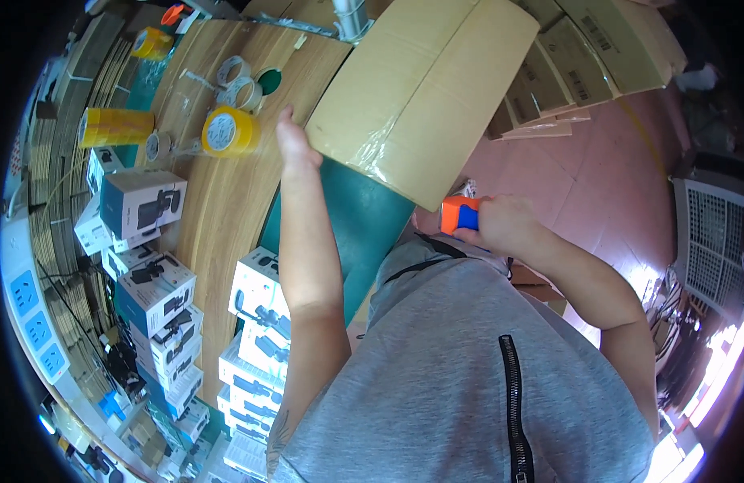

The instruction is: The person packs electronic device boxes into larger shipping cartons, then seals the cartons with adhesive tape using a tape dispenser.

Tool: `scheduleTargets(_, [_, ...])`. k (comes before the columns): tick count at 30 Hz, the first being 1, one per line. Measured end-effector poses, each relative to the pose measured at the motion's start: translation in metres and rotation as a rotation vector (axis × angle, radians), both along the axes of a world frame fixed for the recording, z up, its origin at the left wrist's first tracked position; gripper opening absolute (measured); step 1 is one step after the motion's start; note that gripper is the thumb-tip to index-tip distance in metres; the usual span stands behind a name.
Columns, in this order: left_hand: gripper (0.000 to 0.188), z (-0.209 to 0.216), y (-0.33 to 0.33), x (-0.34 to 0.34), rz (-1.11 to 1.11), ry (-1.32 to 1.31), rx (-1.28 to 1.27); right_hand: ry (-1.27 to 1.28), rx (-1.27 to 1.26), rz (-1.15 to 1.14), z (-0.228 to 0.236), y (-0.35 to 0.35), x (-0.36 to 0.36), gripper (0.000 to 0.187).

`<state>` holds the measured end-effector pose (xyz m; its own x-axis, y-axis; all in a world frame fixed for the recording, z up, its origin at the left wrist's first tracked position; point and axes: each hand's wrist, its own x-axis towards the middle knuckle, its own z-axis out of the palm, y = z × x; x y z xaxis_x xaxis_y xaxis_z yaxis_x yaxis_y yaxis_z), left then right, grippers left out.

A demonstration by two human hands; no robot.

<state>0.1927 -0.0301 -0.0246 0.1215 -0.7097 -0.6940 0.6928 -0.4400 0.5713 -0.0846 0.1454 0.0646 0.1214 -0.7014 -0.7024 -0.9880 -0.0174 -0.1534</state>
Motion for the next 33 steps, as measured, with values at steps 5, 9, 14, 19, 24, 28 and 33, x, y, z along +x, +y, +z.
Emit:
scheduleTargets(5, [0.061, -0.02, 0.028, -0.02, 0.204, -0.744, -0.297, 0.261, 0.199, 0.205, -0.072, -0.008, -0.034, 0.063])
scheduleTargets(9, [0.079, -0.027, 0.088, -0.085, 0.327, -0.335, -0.469, 0.249, 0.089, -0.168, -0.082, -0.006, -0.084, 0.071])
scheduleTargets(14, [0.083, -0.02, 0.081, -0.087, 0.38, -0.219, -0.199, 0.174, 0.165, -0.563, -0.135, 0.036, -0.18, 0.075])
scheduleTargets(19, [0.081, -0.029, 0.149, -0.108, -0.201, -1.488, -0.964, 0.099, 0.205, -0.881, -0.161, 0.073, -0.255, 0.07])
scheduleTargets(24, [0.053, -0.056, 0.174, -0.131, -0.13, -1.824, -1.154, -0.07, 0.396, -1.037, -0.165, 0.045, -0.272, 0.057])
scheduleTargets(28, [0.065, -0.046, 0.182, -0.143, -0.122, -1.821, -0.926, 0.021, 0.343, -0.602, -0.14, -0.038, -0.253, 0.059])
scheduleTargets(33, [0.076, 0.014, 0.175, -0.137, -0.13, -1.556, -0.586, 0.094, 0.161, -0.001, -0.04, -0.151, -0.222, 0.06])
